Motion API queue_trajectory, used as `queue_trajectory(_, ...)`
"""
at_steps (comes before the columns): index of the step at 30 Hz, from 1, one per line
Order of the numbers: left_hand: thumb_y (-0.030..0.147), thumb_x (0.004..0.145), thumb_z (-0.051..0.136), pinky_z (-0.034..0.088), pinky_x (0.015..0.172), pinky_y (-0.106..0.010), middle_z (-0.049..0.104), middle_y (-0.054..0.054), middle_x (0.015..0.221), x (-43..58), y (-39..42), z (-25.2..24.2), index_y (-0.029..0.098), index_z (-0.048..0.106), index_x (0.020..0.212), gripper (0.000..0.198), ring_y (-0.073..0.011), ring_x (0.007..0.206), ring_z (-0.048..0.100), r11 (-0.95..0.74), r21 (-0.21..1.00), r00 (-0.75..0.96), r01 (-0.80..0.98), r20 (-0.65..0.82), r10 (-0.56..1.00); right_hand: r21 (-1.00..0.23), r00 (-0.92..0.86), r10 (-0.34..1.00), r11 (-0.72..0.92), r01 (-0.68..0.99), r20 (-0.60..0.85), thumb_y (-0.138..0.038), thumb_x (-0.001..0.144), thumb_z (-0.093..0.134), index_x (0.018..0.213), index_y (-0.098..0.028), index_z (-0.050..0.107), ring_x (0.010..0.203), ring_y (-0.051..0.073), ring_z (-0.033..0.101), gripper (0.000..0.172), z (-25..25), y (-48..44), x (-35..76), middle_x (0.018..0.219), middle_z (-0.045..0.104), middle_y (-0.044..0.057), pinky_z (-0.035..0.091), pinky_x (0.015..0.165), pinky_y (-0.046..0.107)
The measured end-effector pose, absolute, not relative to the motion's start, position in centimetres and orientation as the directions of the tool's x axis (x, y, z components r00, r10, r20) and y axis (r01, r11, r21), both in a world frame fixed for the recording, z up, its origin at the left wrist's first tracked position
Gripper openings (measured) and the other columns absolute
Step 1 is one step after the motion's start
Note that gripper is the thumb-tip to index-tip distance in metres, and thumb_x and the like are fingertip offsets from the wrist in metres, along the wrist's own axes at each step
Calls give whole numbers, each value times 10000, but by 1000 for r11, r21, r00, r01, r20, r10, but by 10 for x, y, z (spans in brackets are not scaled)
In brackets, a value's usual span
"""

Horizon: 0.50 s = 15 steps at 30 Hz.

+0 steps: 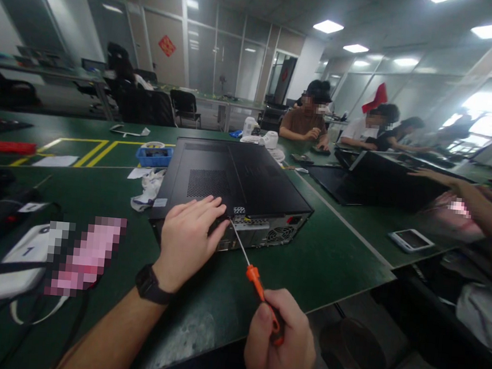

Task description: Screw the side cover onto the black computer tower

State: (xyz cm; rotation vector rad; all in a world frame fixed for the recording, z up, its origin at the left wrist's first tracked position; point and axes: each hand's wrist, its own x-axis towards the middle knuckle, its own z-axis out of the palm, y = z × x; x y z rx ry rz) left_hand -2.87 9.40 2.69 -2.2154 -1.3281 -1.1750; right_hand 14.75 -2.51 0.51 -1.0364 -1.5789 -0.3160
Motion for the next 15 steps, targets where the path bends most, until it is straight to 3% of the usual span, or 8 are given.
queue_trajectory(5, 307, 994, 646, 527, 1048, -495, 759, -75, 1338, -29, 95, 26, 243, 741, 1170, 210, -282, 1256, 716, -533, 139, 241, 835, 777, 581, -312, 82, 368, 623, 717, 926, -81, 895, 558, 1237, -122, 537, 909, 196, 697, 345, 0, -24, 148, 999, 647, 88, 615, 740, 323)
queue_trajectory(9, 304, 999, 640, 531, 1036, -487, 766, -82, 1321, -29, 94, 28, 228, 739, 1156, 201, -278, 1247, 722, -530, 128, 241, 838, 785, 571, -314, 47, 423, 589, 745, 905, -45, 915, 533, 1164, -150, 575, 745, 140, 652, 274, 0, -26, 149, 887, 651, 36, 576, 649, 263)
queue_trajectory(15, 311, 1006, 631, 530, 1034, -485, 767, -81, 1321, -28, 93, 28, 231, 732, 1155, 196, -277, 1236, 727, -531, 119, 245, 839, 789, 563, -343, 84, 401, 635, 692, 912, -74, 881, 579, 1209, -146, 537, 800, 165, 676, 339, 4, -26, 146, 946, 647, 61, 615, 673, 308)
